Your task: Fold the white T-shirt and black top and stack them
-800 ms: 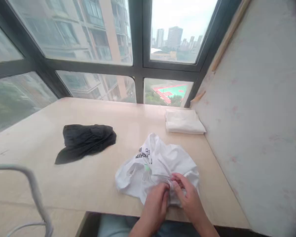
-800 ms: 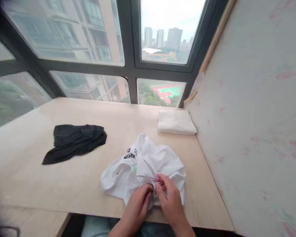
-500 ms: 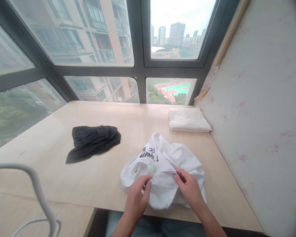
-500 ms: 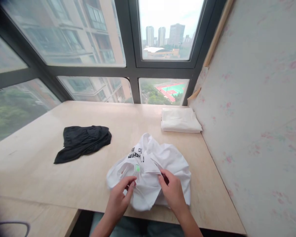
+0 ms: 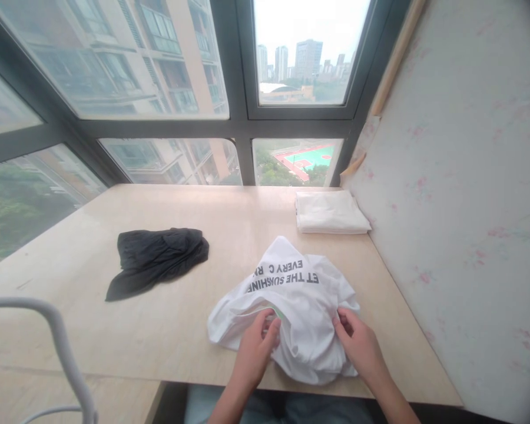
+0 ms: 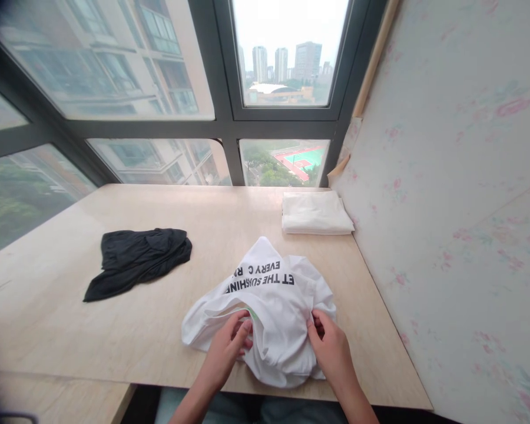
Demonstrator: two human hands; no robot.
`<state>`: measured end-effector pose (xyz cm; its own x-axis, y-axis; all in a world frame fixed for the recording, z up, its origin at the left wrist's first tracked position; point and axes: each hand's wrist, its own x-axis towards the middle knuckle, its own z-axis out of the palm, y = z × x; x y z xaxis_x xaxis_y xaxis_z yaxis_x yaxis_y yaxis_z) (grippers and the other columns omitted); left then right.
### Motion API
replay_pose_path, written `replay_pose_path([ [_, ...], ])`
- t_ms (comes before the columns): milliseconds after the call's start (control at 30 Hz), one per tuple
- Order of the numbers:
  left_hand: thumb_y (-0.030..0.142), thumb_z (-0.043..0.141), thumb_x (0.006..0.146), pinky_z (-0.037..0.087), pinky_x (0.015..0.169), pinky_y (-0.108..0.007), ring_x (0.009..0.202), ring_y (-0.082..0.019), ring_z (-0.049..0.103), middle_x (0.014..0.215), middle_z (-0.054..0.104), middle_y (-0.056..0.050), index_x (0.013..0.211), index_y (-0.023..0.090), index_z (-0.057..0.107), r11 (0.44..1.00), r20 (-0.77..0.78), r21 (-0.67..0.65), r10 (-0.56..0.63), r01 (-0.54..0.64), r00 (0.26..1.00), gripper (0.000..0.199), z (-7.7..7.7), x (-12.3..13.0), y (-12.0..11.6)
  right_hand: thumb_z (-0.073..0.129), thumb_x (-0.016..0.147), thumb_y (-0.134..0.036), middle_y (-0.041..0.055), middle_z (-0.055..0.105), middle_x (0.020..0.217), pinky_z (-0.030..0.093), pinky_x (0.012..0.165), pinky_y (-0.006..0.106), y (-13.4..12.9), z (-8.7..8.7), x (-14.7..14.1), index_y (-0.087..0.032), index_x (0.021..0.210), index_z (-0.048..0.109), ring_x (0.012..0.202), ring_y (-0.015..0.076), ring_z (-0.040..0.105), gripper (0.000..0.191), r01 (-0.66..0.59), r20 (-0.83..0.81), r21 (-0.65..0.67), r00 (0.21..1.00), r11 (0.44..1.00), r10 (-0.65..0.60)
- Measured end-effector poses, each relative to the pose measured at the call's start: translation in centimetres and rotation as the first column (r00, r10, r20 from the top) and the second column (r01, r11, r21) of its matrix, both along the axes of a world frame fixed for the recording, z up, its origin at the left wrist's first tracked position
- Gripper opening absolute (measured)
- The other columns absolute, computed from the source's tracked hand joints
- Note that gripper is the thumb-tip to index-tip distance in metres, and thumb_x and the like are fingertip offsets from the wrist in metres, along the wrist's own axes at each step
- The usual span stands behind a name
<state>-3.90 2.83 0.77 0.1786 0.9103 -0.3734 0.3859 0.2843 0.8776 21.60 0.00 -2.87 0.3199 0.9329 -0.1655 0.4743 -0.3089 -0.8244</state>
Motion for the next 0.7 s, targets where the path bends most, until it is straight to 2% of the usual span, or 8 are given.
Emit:
replay_pose_path([
  [133,0.056,0.051,0.087,0.046,0.072,-0.031,0.077,-0.021,0.065,0.090,0.070,-0.006,0.108,0.019,0.056,0.996,-0.100,0.033,-0.074,0.078,0.992,0.043,0.1,1.9,-0.9,0.053,0.088,-0.050,0.0073,0.073,0.089,0.051,0.072,0.035,-0.6,1.0,0.6,-0.021,0.098,0.071,0.078,0.0246,0.068,0.036,-0.038,0.160,0.058,0.987,0.998,0.028],
  [267,0.052,0.053,0.086,0.041,0.071,-0.031,0.080,-0.022,0.063,0.090,0.068,-0.003,0.120,0.022,0.051,0.985,-0.348,0.093,-0.106,0.147,0.932,0.045,0.8,2.3,-2.2,0.054,0.091,-0.044,0.0072,0.072,0.094,0.051,0.073,0.032,0.5,4.5,-0.2,-0.020,0.096,0.068,0.079,0.0208,0.066,0.029,0.050,0.174,0.329,0.978,0.943,-0.113],
  [333,0.048,0.049,0.088,0.037,0.066,-0.030,0.076,-0.022,0.063,0.080,0.067,-0.001,0.120,0.024,0.052,0.980,-0.432,0.088,-0.124,0.179,0.893,0.040,0.8,2.5,-3.0,0.053,0.093,-0.039,0.0054,0.071,0.090,0.052,0.071,0.029,2.2,6.6,-1.8,-0.020,0.097,0.067,0.076,0.0182,0.065,0.024,-0.029,0.098,0.412,0.995,0.911,-0.013],
  [400,0.045,0.047,0.089,0.033,0.064,-0.030,0.073,-0.022,0.063,0.075,0.066,0.000,0.121,0.024,0.051,0.975,-0.443,0.084,-0.149,0.206,0.884,0.038,0.6,2.8,-3.6,0.051,0.094,-0.031,0.0043,0.070,0.091,0.052,0.072,0.028,4.4,8.2,-4.3,-0.021,0.100,0.066,0.077,0.0165,0.064,0.019,-0.243,0.088,0.441,0.970,0.864,0.227],
  [467,0.044,0.047,0.090,0.031,0.063,-0.031,0.074,-0.022,0.064,0.077,0.068,0.000,0.127,0.022,0.047,0.973,-0.412,0.081,-0.165,0.217,0.896,0.044,0.1,3.2,-3.9,0.052,0.091,-0.021,0.0048,0.070,0.101,0.052,0.083,0.030,7.0,8.9,-7.6,-0.022,0.107,0.065,0.090,0.0175,0.063,0.021,-0.533,0.218,0.410,0.845,0.740,0.488],
  [567,0.049,0.049,0.089,0.031,0.062,-0.031,0.073,-0.022,0.063,0.078,0.069,-0.001,0.130,0.020,0.046,0.978,-0.346,0.057,-0.167,0.198,0.923,0.050,-0.8,3.8,-3.9,0.060,0.084,-0.018,0.0091,0.063,0.123,0.044,0.100,0.040,10.2,8.1,-13.2,-0.021,0.126,0.058,0.118,0.0243,0.053,0.043,-0.860,0.507,0.186,0.498,0.474,0.704],
  [633,0.046,0.053,0.086,0.031,0.061,-0.030,0.070,-0.022,0.062,0.074,0.068,-0.001,0.118,0.020,0.053,0.985,-0.314,0.037,-0.149,0.169,0.938,0.041,-1.3,4.0,-3.8,0.065,0.082,-0.025,0.0146,0.060,0.127,0.039,0.103,0.049,11.8,6.9,-16.7,-0.016,0.124,0.060,0.122,0.0305,0.049,0.044,-0.929,0.639,-0.023,0.271,0.370,0.720],
  [700,0.038,0.054,0.084,0.031,0.060,-0.030,0.069,-0.021,0.060,0.072,0.066,-0.001,0.103,0.020,0.058,0.989,-0.292,0.040,-0.128,0.146,0.948,0.027,-1.6,3.9,-3.7,0.064,0.082,-0.024,0.0157,0.063,0.118,0.038,0.101,0.051,12.9,6.0,-19.5,-0.014,0.109,0.066,0.117,0.0319,0.051,0.028,-0.937,0.700,-0.140,0.134,0.319,0.701],
])
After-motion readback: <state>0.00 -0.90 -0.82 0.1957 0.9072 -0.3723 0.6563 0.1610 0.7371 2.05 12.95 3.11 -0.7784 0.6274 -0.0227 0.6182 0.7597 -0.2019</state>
